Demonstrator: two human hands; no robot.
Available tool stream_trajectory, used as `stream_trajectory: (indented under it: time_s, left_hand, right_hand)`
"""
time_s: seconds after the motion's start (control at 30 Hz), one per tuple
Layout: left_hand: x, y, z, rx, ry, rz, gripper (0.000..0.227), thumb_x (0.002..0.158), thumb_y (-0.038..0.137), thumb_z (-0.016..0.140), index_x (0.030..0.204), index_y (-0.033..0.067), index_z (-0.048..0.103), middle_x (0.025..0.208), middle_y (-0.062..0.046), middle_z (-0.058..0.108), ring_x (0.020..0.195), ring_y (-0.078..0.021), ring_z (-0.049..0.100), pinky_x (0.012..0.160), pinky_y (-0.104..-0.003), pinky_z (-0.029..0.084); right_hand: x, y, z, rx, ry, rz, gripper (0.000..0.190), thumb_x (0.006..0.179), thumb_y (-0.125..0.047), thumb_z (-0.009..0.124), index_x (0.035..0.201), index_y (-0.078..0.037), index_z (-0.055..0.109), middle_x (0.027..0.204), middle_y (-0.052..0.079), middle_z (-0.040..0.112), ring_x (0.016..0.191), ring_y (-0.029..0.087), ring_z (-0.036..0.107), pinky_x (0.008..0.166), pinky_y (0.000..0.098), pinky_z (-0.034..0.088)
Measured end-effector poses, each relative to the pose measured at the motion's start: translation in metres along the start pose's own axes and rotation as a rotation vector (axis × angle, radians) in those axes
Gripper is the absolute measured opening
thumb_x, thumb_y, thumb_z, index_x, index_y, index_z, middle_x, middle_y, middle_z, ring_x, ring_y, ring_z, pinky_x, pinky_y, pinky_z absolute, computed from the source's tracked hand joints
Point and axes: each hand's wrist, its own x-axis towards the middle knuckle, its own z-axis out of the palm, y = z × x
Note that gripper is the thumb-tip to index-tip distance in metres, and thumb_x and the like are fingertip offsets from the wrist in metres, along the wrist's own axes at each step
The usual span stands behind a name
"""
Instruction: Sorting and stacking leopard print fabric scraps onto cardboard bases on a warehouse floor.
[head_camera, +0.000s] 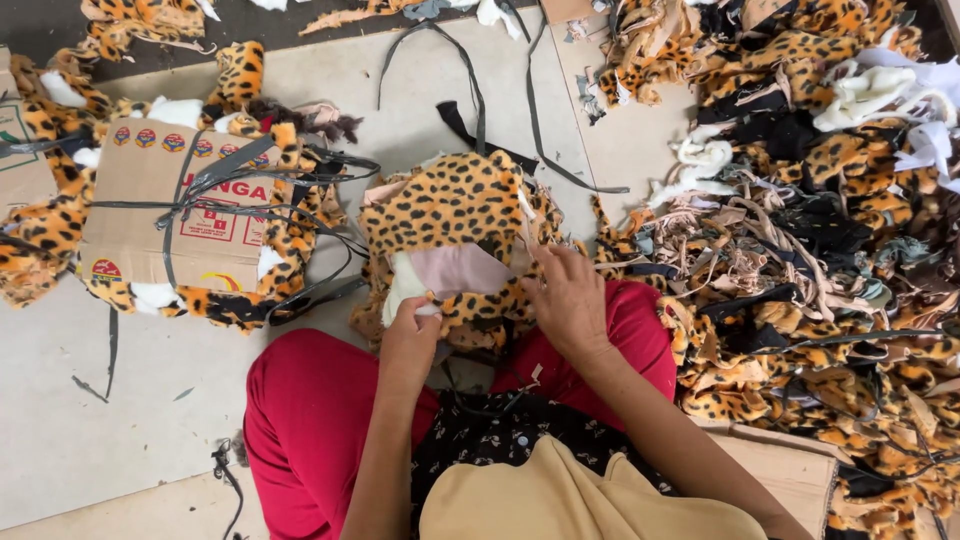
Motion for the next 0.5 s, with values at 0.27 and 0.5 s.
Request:
stream_trajectory:
  time_s: [0.27, 0.5]
  left_hand:
    - [0.011, -0.02, 0.055, 0.576, 0.259, 0.316, 0.064, 0.103, 0.024, 0.054, 0.159, 0.0059, 0.03, 0.145, -0.024, 0.044, 0.137, -0.0399, 0.044, 0.102, -0.051, 0.047]
    - [0.055, -0.072, 0.087, 0.863, 0.441, 0.498, 0.072, 0.101, 0.036, 0.05, 0.164, 0.0231, 0.015, 0.17, -0.016, 0.002, 0.155, -0.0397, -0.001, 0.114, -0.068, 0.0]
  right_hand:
    - [0.021, -0.02, 0.065, -0.097, 0.096, -0.413, 0.054, 0.106, -0.051, 0.044, 0.158, -0.035, 0.041, 0.17, 0.015, 0.02, 0.157, 0.036, 0.012, 0.12, 0.0648, 0.002]
    - [0.04, -0.014, 0.102, -0.125, -0.035, -0.42, 0.057, 0.106, -0.06, 0.027, 0.161, -0.045, 0.026, 0.172, 0.001, 0.016, 0.158, 0.026, 0.01, 0.122, 0.0633, 0.001]
